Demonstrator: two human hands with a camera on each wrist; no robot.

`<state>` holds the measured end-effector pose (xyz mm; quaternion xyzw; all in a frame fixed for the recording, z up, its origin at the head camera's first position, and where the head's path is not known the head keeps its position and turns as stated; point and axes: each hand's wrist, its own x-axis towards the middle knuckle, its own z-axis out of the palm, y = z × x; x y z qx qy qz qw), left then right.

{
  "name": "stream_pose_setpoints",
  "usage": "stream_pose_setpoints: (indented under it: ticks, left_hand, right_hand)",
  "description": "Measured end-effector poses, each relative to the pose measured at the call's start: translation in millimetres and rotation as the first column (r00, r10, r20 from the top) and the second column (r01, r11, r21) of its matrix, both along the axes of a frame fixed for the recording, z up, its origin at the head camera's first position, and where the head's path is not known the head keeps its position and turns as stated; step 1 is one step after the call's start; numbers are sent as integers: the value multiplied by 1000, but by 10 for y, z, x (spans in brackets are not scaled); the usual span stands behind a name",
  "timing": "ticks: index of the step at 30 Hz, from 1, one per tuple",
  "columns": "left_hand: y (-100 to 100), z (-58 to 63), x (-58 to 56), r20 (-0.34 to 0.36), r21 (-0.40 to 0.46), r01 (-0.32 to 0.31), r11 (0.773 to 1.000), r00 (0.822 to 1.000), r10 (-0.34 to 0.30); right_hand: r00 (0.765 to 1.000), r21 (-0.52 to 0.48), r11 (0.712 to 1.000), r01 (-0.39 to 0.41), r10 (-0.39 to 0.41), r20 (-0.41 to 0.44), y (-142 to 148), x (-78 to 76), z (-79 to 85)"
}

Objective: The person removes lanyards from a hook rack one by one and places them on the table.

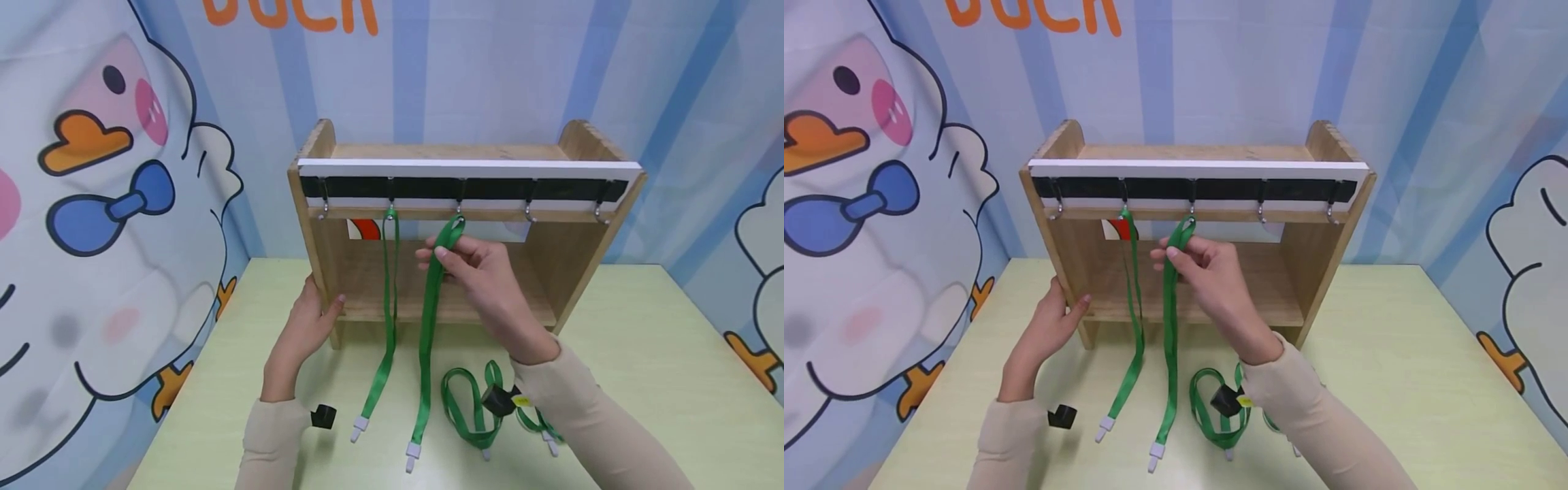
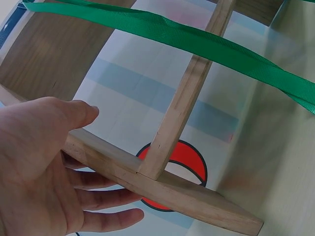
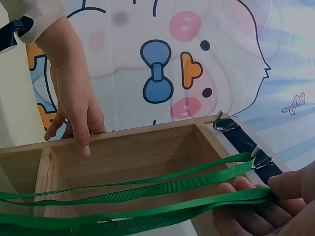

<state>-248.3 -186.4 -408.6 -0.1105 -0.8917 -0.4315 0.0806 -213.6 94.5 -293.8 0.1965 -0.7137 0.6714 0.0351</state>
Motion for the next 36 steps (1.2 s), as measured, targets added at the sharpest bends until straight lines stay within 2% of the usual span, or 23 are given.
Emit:
stream_pose_setpoints:
  ticks: [5, 11, 16, 25, 36]
  left_hand:
    - [-1, -5, -2, 1, 0, -2, 1000, 1000, 2]
    - [4, -10, -10, -16, 0, 0, 1000, 1000, 1]
    - [1, -20, -20, -12, -8, 2, 1000, 1000, -2]
    - [-15, -28, -34, -27, -25, 7, 1000, 1000, -8]
    - [-12, -9, -29, -7, -24, 2, 1000, 1000, -2]
  right_hand:
    - [999, -30, 999, -23, 22, -38, -11, 6, -8]
    - [998, -85, 996, -14, 8, -69, -42, 17, -17]
    - [997, -91, 995, -27, 21, -72, -97, 56, -90]
    - [996, -58, 996, -75, 77, 35, -224, 180, -338]
    - [982, -87, 991, -100, 112, 154, -234, 355, -483]
